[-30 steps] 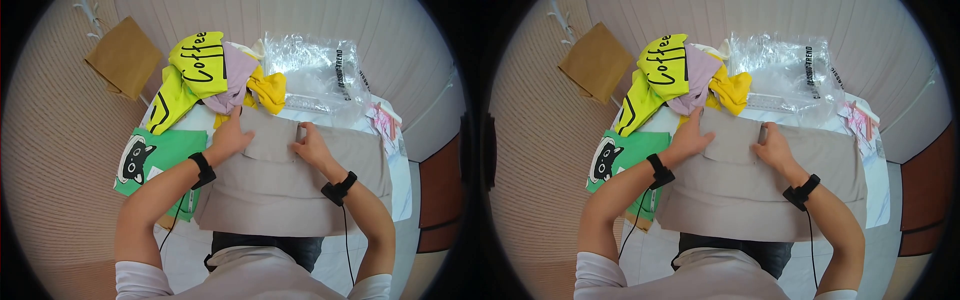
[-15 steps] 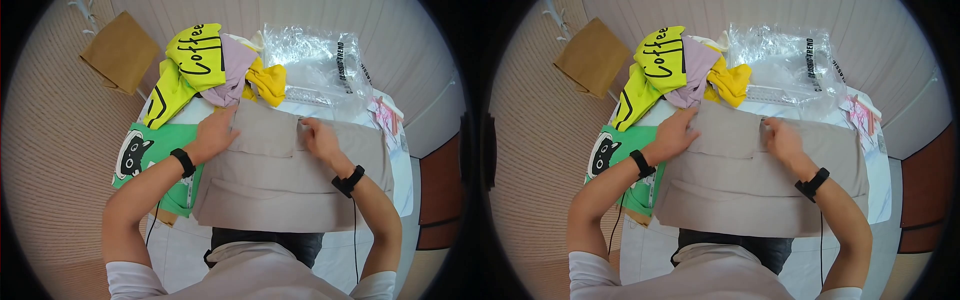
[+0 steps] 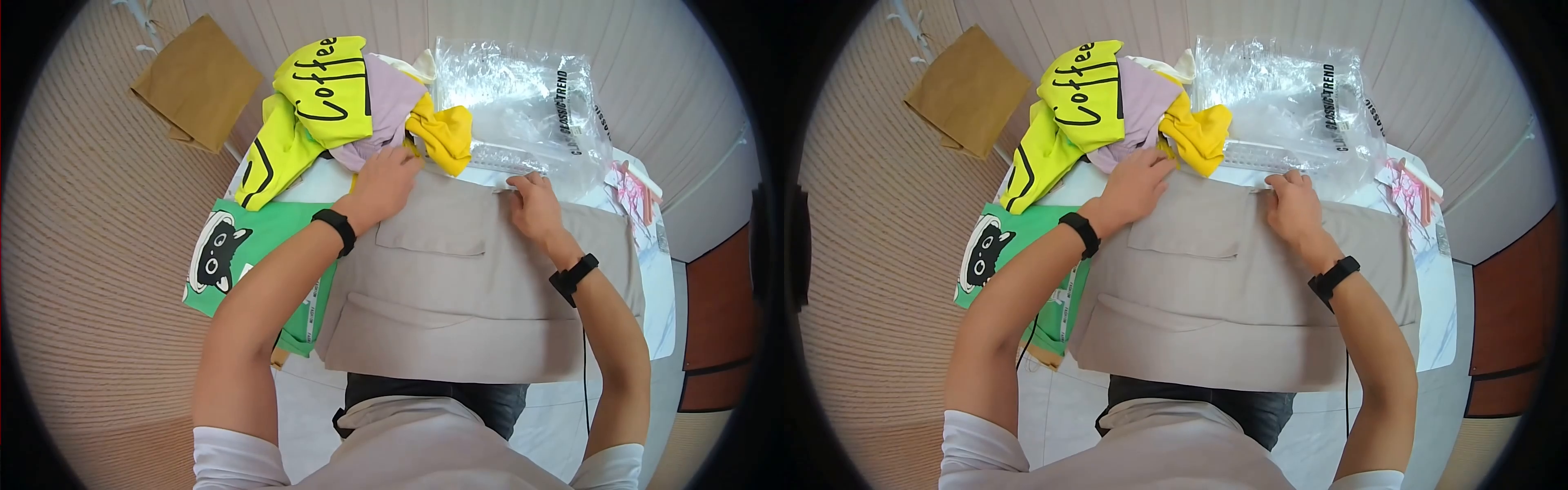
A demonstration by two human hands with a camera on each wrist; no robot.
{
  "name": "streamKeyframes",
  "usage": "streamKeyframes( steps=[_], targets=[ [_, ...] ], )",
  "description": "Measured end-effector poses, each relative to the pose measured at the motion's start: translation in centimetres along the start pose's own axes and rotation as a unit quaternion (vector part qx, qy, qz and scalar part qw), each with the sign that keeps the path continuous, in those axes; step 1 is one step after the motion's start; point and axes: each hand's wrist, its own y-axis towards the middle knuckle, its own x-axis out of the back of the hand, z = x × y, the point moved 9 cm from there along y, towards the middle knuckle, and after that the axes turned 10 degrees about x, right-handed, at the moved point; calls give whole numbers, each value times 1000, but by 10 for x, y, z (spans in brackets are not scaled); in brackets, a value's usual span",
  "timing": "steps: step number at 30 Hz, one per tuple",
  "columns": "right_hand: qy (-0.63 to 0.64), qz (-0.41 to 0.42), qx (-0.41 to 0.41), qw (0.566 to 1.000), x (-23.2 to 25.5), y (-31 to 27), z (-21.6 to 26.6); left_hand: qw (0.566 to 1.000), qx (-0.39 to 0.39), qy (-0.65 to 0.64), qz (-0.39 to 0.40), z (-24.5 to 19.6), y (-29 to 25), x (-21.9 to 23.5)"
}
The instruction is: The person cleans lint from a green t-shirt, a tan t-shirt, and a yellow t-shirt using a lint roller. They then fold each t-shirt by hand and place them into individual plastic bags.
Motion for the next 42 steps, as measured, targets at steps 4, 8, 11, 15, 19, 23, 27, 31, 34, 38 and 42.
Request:
streamKeyframes(
  steps=[4,8,11,15,19,23,27,31,34,38,42],
  targets=[
    [-105,32,25,994,0,-2,-3,994,15,82,71,3,11,-21],
    [-138,110,39,984,-5,-8,-16,995,25,77,62,1,24,-13],
    [-92,71,77,990,15,-18,-4,999,-5,20,37,0,24,0],
    [-65,58,150,985,38,-42,8,992,-73,-97,-19,-7,5,26],
    [-37,24,260,965,75,-68,22,988,-81,-134,10,-16,-28,53],
    [2,5,339,941,104,-91,46,985,-115,-125,4,-40,-69,90],
    [-33,135,382,914,99,-136,55,984,-137,-105,34,-48,-116,98],
    [-10,134,332,934,99,-160,28,978,-120,-144,94,-46,-150,75],
    [-26,156,254,954,111,-160,-9,975,-114,-178,70,-49,-159,67],
    [-112,159,222,955,138,-168,-60,977,-106,-156,101,-49,-159,58],
    [-166,124,227,952,178,-181,-69,977,-112,-163,84,-53,-157,71]
  ],
)
